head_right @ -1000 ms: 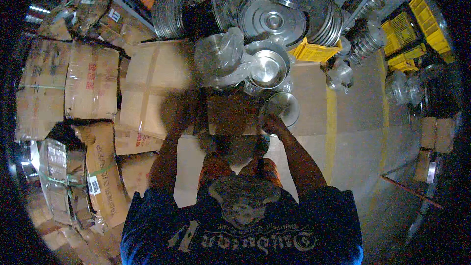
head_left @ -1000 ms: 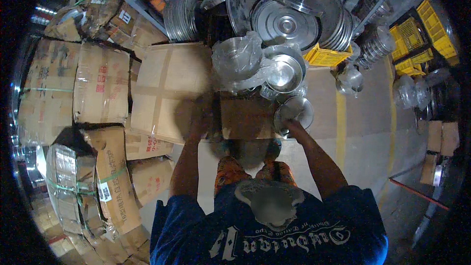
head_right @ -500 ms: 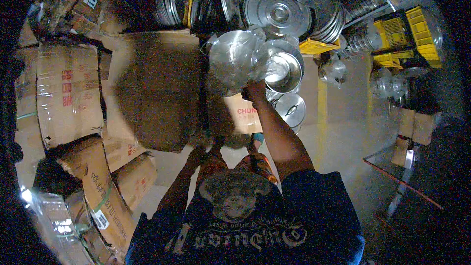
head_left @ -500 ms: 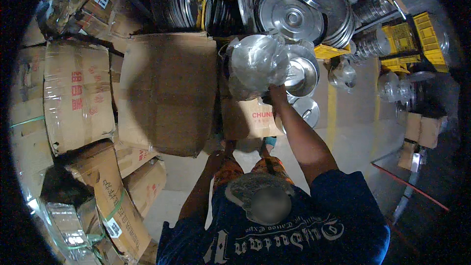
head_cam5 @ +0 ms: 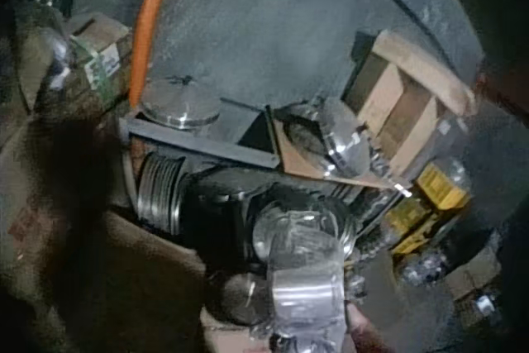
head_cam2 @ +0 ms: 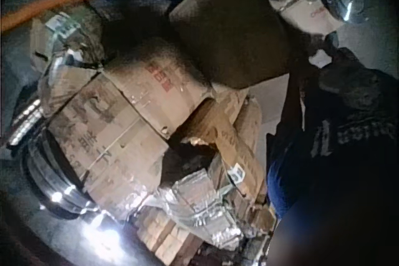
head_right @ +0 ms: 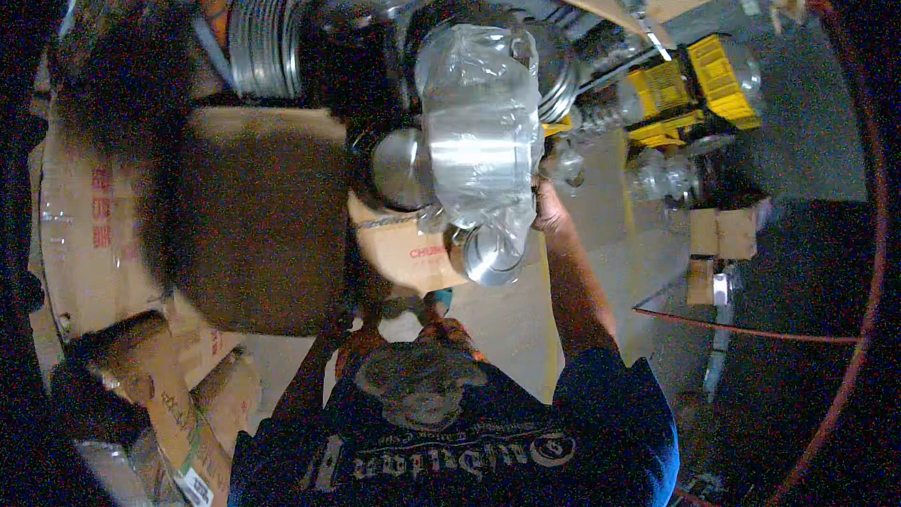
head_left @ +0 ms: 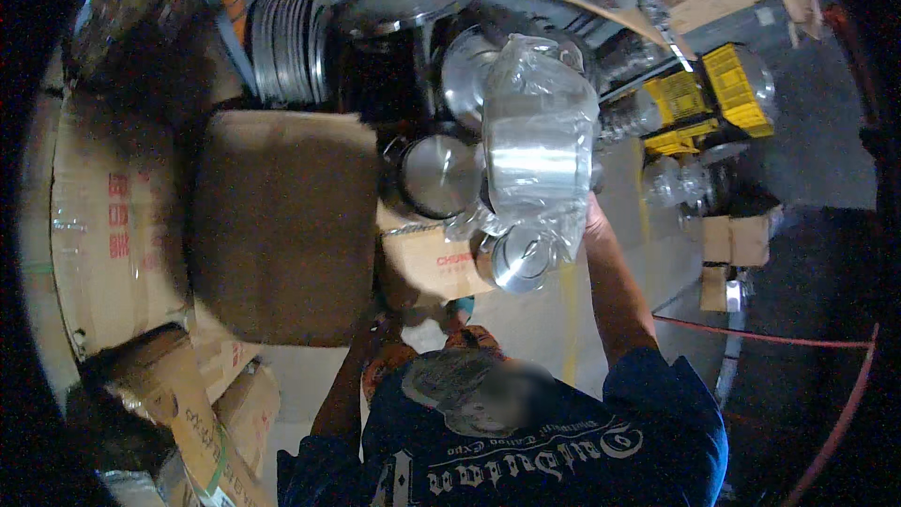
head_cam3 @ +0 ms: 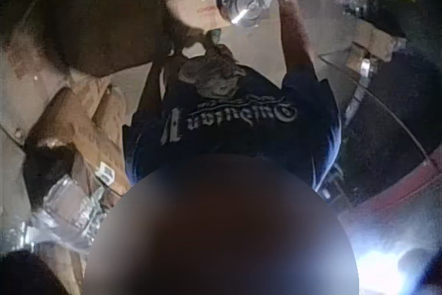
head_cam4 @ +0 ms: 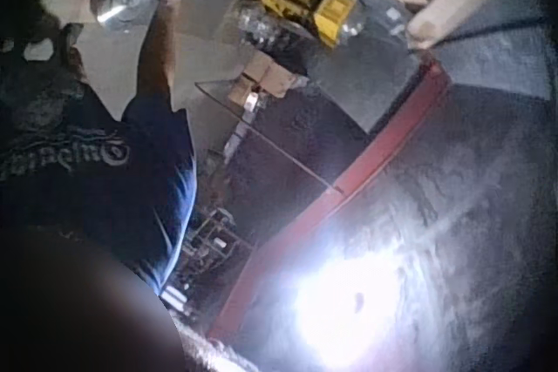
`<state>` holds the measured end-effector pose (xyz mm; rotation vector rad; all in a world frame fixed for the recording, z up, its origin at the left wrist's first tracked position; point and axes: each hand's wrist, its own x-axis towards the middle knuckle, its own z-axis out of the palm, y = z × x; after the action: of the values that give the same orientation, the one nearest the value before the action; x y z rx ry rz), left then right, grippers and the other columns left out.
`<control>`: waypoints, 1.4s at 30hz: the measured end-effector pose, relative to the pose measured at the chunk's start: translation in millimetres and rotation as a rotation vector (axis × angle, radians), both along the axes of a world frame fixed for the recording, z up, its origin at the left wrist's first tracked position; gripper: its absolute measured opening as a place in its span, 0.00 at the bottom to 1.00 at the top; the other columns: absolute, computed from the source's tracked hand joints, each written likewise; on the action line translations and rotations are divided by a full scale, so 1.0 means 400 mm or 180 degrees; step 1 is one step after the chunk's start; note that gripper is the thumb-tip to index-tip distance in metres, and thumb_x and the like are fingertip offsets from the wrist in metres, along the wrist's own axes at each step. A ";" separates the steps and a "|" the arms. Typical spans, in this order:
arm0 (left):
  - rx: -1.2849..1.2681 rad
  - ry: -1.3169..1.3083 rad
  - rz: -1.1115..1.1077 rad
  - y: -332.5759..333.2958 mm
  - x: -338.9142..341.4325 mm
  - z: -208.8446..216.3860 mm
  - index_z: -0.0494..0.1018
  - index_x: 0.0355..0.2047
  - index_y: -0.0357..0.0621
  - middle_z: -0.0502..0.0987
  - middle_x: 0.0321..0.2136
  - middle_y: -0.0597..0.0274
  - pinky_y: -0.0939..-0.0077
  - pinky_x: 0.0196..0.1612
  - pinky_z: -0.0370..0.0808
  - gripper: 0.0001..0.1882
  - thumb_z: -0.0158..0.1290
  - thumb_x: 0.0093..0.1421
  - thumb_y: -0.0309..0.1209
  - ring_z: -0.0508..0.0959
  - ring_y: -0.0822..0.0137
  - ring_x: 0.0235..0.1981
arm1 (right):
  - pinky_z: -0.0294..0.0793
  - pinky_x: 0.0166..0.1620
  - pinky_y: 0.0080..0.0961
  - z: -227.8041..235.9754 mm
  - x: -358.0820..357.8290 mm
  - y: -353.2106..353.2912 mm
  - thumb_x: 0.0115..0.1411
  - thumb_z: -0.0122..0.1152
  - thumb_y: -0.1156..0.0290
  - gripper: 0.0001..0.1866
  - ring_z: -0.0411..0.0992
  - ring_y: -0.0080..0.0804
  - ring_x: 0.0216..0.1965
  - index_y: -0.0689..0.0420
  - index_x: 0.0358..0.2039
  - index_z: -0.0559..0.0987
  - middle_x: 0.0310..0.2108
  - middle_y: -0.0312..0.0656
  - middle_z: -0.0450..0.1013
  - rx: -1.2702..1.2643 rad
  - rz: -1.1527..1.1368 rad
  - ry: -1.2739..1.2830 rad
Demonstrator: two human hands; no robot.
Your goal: The person picks up stainless steel pots and lids from the floor and stacks them into a yellow crate. They also unwrap plastic-wrapped items and place them on the floor or in the crate.
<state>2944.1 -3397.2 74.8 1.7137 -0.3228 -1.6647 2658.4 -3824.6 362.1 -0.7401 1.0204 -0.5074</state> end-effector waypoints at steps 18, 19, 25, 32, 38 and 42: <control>-0.0303 -0.0115 -0.0806 -0.299 0.168 0.169 0.72 0.45 0.41 0.75 0.37 0.56 0.67 0.40 0.72 0.22 0.46 0.63 0.47 0.73 0.62 0.38 | 0.70 0.50 0.29 0.388 0.001 0.038 0.58 0.60 0.73 0.17 0.70 0.28 0.45 0.59 0.49 0.74 0.45 0.36 0.73 -0.1635 0.0446 0.0694; -0.0218 -0.0014 -0.0716 -0.290 0.163 0.150 0.72 0.45 0.41 0.75 0.37 0.56 0.67 0.39 0.72 0.22 0.46 0.63 0.48 0.73 0.62 0.37 | 0.69 0.50 0.28 0.384 -0.002 0.033 0.58 0.60 0.72 0.17 0.70 0.27 0.45 0.58 0.49 0.74 0.45 0.35 0.73 -0.1741 0.0376 0.0753; -0.0459 -0.0120 -0.0618 -0.164 0.150 -0.027 0.72 0.46 0.43 0.75 0.37 0.59 0.68 0.39 0.71 0.22 0.47 0.63 0.47 0.73 0.65 0.35 | 0.68 0.49 0.25 0.342 -0.003 0.032 0.59 0.61 0.67 0.16 0.69 0.24 0.44 0.57 0.47 0.75 0.42 0.32 0.74 -0.1879 0.0759 0.1125; -0.0585 -0.0781 -0.1430 -0.143 0.145 -0.065 0.69 0.51 0.42 0.75 0.39 0.59 0.69 0.40 0.71 0.24 0.49 0.62 0.47 0.72 0.67 0.37 | 0.67 0.50 0.26 0.241 -0.008 0.069 0.59 0.60 0.67 0.18 0.69 0.25 0.45 0.59 0.48 0.74 0.43 0.34 0.73 -0.1882 0.0802 0.1093; -0.0133 -0.0632 -0.0984 -0.194 0.109 0.143 0.72 0.47 0.41 0.75 0.43 0.50 0.64 0.44 0.71 0.24 0.52 0.59 0.46 0.73 0.58 0.45 | 0.68 0.48 0.28 0.105 -0.198 0.239 0.56 0.58 0.67 0.23 0.69 0.30 0.44 0.63 0.52 0.71 0.43 0.40 0.73 -0.1018 0.0625 0.2219; -0.0426 -0.1174 -0.0957 -0.282 0.074 0.190 0.72 0.47 0.41 0.75 0.43 0.48 0.63 0.44 0.71 0.23 0.52 0.59 0.45 0.73 0.56 0.46 | 0.75 0.36 0.38 -0.083 -0.386 0.442 0.52 0.59 0.71 0.22 0.71 0.38 0.39 0.61 0.48 0.67 0.40 0.46 0.69 -0.0031 -0.0881 0.1479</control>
<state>2973.7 -3510.1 151.0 1.9366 -0.8830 -1.4781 2503.9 -3647.9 328.9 -0.7461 1.5691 -0.5921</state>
